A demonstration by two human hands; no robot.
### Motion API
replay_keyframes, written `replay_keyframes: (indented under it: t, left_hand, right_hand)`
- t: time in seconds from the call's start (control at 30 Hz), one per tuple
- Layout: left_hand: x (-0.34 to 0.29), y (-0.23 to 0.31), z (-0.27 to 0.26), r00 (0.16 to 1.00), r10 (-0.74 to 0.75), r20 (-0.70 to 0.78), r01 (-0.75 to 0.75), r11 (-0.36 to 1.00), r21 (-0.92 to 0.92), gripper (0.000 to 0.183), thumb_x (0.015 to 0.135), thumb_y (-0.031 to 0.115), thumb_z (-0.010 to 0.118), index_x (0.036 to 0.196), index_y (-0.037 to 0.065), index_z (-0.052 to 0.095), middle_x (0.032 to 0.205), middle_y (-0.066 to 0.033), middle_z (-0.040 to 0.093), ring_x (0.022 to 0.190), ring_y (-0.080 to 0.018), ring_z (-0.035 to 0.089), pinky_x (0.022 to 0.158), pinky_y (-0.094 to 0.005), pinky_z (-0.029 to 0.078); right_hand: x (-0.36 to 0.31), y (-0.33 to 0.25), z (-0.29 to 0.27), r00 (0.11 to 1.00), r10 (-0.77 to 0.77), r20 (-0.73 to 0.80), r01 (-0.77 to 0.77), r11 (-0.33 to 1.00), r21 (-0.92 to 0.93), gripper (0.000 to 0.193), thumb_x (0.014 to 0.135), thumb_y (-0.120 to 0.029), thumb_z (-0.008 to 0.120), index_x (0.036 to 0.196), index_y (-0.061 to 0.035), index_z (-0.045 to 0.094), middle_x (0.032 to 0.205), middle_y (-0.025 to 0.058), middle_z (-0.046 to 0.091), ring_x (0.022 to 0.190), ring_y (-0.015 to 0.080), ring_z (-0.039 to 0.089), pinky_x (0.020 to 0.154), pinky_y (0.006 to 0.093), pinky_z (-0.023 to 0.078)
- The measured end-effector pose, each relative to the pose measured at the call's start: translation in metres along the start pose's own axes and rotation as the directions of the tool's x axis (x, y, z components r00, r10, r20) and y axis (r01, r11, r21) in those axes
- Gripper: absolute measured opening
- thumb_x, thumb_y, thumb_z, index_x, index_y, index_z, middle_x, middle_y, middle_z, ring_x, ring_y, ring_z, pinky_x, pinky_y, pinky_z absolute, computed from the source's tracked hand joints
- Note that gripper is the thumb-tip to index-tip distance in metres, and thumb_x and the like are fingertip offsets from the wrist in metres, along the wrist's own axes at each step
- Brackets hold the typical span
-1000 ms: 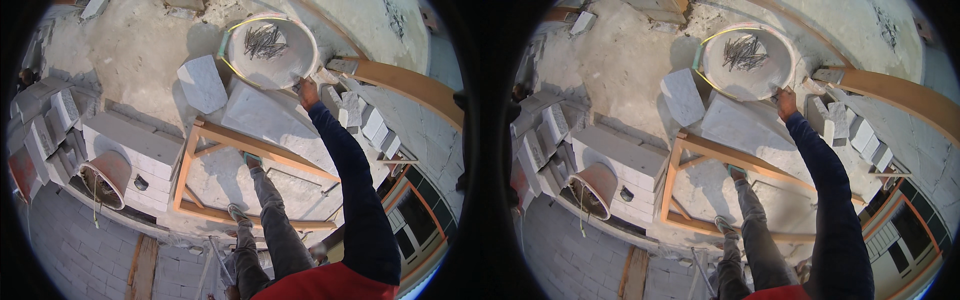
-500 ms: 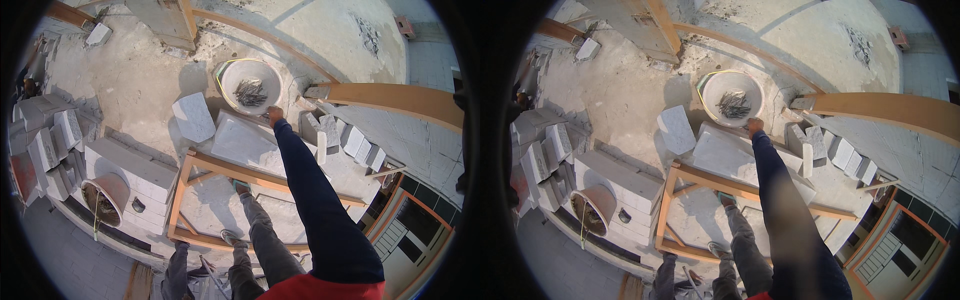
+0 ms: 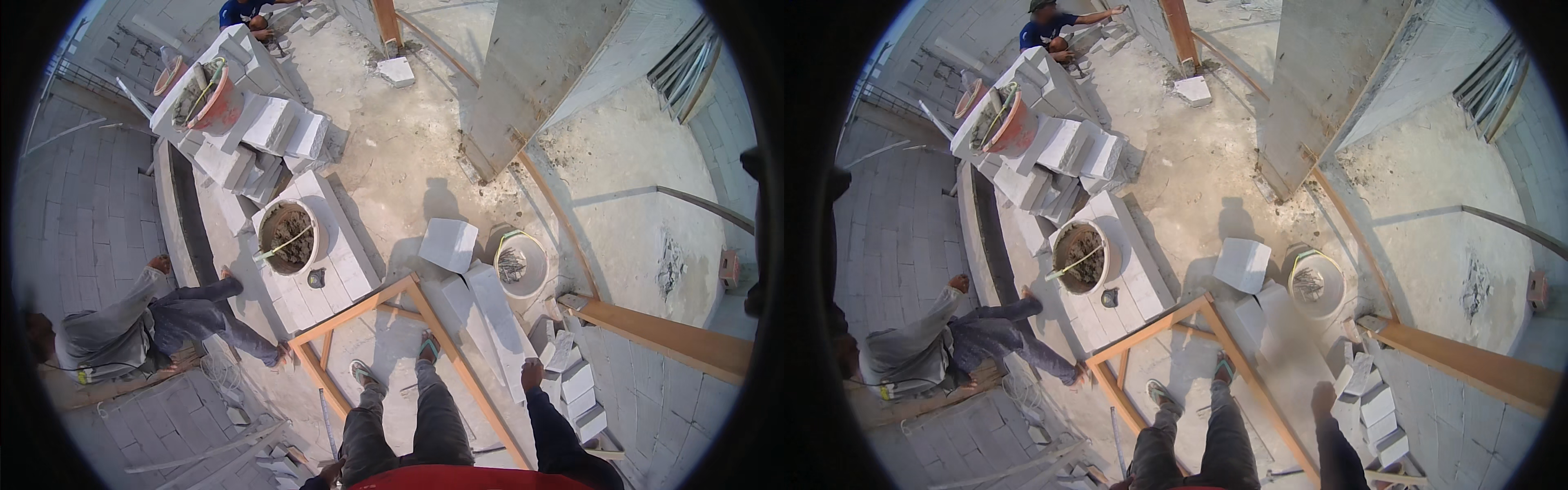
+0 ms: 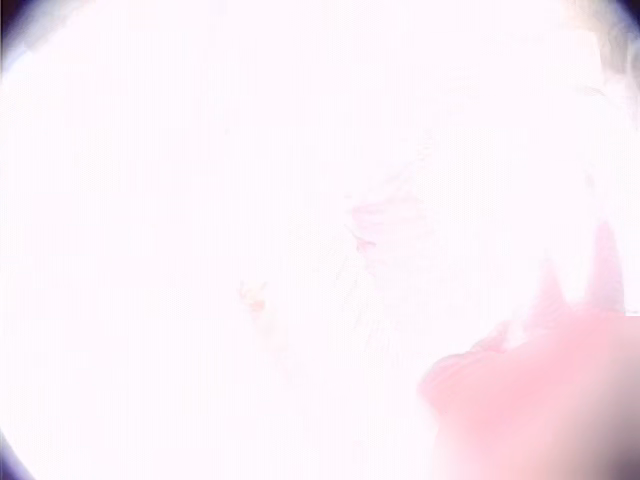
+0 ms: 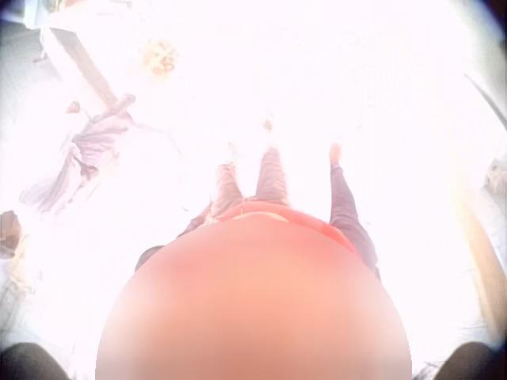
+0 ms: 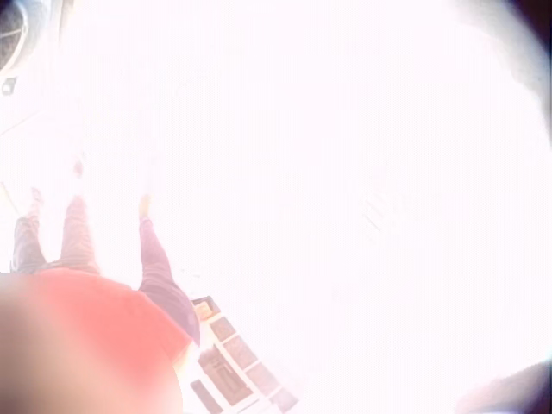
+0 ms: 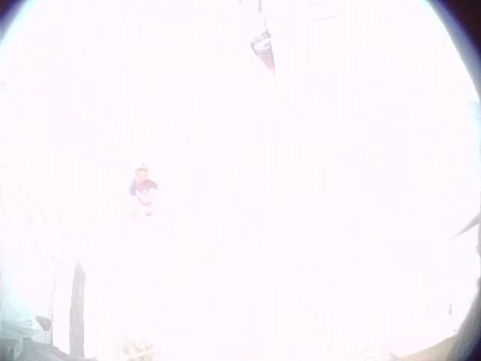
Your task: The person measures and cuts a wooden plank using a hand saw on a construction site. They position the plank, measure it with a tape measure, and then saw it into smaller pieces.
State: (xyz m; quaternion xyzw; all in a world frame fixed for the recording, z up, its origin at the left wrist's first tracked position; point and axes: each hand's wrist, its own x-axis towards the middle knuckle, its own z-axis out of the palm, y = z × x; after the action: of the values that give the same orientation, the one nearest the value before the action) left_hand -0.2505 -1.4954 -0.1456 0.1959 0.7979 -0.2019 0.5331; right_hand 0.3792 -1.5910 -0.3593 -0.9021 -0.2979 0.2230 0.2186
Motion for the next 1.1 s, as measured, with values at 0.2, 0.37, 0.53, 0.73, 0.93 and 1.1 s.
replay_keyframes:
  t: [0.2, 0.37, 0.53, 0.73, 0.93, 1.1]
  left_hand:
    - [-0.035, -0.076, 0.009, 0.987, 0.000, 0.160, 0.067, 0.908, -0.414, 0.058, 0.085, 0.055, 0.079, 0.108, 0.003, 0.068, 0.090, -0.0068, 0.061, 0.082, -0.0163, 0.053, 0.069, -0.0387, 0.041]
    - [-0.046, -0.087, 0.025, 0.970, 0.143, 0.194, -0.027, 0.863, -0.504, 0.044, 0.091, 0.047, 0.076, 0.095, 0.004, 0.069, 0.083, -0.0031, 0.062, 0.070, -0.0142, 0.054, 0.063, -0.0342, 0.042]
    - [-0.078, -0.115, 0.054, 0.962, 0.256, 0.091, -0.092, 0.623, -0.776, 0.035, 0.097, 0.041, 0.070, 0.094, 0.007, 0.069, 0.082, -0.0024, 0.063, 0.071, -0.0119, 0.058, 0.065, -0.0323, 0.047]
    - [-0.060, -0.123, 0.123, 0.987, 0.102, -0.120, -0.149, 0.349, -0.925, 0.032, 0.097, 0.034, 0.072, 0.112, 0.006, 0.066, 0.090, 0.0011, 0.063, 0.076, -0.0094, 0.057, 0.066, -0.0302, 0.048]
    - [-0.065, -0.136, 0.111, 0.926, 0.372, -0.072, -0.182, 0.272, -0.945, 0.024, 0.095, 0.025, 0.071, 0.108, 0.005, 0.071, 0.093, 0.0001, 0.069, 0.082, -0.0113, 0.065, 0.074, -0.0289, 0.052]
    - [-0.064, -0.136, 0.088, 0.947, 0.321, -0.023, -0.144, 0.360, -0.922, 0.026, 0.093, 0.026, 0.074, 0.106, 0.004, 0.074, 0.090, -0.0009, 0.070, 0.081, -0.0124, 0.065, 0.075, -0.0301, 0.053]
  right_hand:
    - [-0.077, -0.009, -0.013, 0.125, 0.235, 0.964, -0.980, 0.180, 0.083, 0.027, 0.100, -0.035, 0.047, 0.097, -0.0125, 0.061, 0.072, 0.0071, 0.061, 0.059, 0.0252, 0.060, 0.046, 0.0356, 0.043]
    - [-0.101, -0.192, -0.012, 0.660, -0.339, 0.671, 0.360, 0.926, 0.114, 0.028, 0.091, -0.029, 0.061, 0.101, -0.0074, 0.076, 0.101, 0.0181, 0.075, 0.096, 0.0362, 0.072, 0.088, 0.0438, 0.056]
    - [-0.171, -0.336, 0.028, -0.050, -0.564, 0.824, 0.449, 0.725, 0.523, 0.030, 0.094, -0.028, 0.062, 0.107, -0.0033, 0.073, 0.105, 0.0187, 0.073, 0.103, 0.0354, 0.068, 0.094, 0.0416, 0.051]
    - [-0.201, -0.358, 0.063, -0.533, -0.128, 0.836, 0.506, 0.744, 0.436, 0.034, 0.098, -0.027, 0.053, 0.105, 0.0006, 0.070, 0.104, 0.0159, 0.074, 0.102, 0.0304, 0.069, 0.096, 0.0391, 0.051]
    - [-0.169, -0.396, 0.037, -0.745, -0.318, 0.587, 0.454, 0.403, 0.795, 0.028, 0.101, -0.018, 0.046, 0.110, 0.0013, 0.064, 0.105, 0.0160, 0.067, 0.103, 0.0316, 0.063, 0.092, 0.0383, 0.046]
    - [-0.188, -0.449, 0.036, -0.677, -0.218, 0.703, 0.632, 0.318, 0.707, 0.029, 0.098, -0.021, 0.049, 0.108, 0.0004, 0.066, 0.107, 0.0211, 0.069, 0.100, 0.0391, 0.066, 0.088, 0.0458, 0.049]
